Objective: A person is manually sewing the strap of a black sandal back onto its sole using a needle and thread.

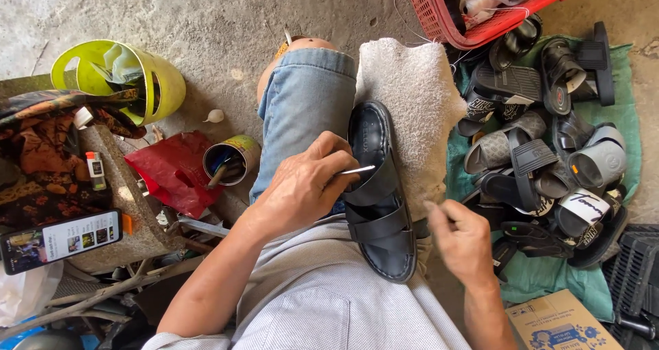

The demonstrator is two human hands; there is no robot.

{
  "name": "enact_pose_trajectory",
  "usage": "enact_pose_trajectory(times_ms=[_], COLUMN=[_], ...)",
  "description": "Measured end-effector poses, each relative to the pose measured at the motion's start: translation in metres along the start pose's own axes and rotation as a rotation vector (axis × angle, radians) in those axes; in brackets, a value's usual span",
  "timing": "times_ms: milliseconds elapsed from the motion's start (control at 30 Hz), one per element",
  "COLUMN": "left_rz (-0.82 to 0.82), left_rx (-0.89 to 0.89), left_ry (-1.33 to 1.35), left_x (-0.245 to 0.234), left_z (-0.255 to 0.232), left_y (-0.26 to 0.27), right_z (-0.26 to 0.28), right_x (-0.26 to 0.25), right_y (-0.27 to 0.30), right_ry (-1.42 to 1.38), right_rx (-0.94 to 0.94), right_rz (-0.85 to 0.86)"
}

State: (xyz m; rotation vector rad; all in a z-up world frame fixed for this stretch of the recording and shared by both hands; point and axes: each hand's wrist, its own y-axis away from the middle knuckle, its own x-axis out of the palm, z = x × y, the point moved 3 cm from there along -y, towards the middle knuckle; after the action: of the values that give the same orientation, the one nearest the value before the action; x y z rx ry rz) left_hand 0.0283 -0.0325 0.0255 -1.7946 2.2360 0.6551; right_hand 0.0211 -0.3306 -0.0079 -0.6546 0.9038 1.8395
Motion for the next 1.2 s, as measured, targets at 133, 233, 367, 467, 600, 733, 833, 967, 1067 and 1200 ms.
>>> enact_pose_trajectory(times_ms=[133,233,367,467,600,733,833,967,1067,1200], left_rz=[0.032,0.042,0.031,0.030,0.044,0.048,0.053,0.066,0.068,0.065], left_rx=[-0.012,0.020,0.116,0.202,0.238,0.249,0.243,0.252,0.253,0.256], left_ry=[0.018,0.023,0.008,0.005,-0.010,-0.022,-0.025,-0.056,-0.069,-0.075], left_x=[-0.002,0.003,0.011,0.011,0.016,0.021,0.024,0.027,0.027,0.028], left_z=[0.004,0.005,0.002,-0.005,-0.005,-0.003,-0.003,-0.003,-0.005,-0.005], left_y=[0.003,0.006,0.004,0.002,-0.001,-0.004,-0.006,-0.009,-0.009,-0.009], right_z=[-0.068,-0.067,-0.039,-0.024,0.016,-0.013,-0.012,-0.021,0.030,0.027], right_x=[0.005,0.004,-0.017,-0.019,-0.017,-0.006,-0.014,-0.013,-0.018,-0.014], right_y=[0.003,-0.004,-0.015,0.004,0.004,0.014,0.020,0.028,0.017,0.027], right_ry=[-0.326,-0.645,-1.173,-1.700,-1.526,-1.236,-1.221,-1.190,-0.597,-0.468], right_rx=[0.312,0.229,-0.167,-0.202,-0.170,0.144,0.225,0.122,0.012,0.046], right_rz=[-0.095,-0.199,-0.101,0.155,0.262,0.198,0.158,0.129,0.217,0.409])
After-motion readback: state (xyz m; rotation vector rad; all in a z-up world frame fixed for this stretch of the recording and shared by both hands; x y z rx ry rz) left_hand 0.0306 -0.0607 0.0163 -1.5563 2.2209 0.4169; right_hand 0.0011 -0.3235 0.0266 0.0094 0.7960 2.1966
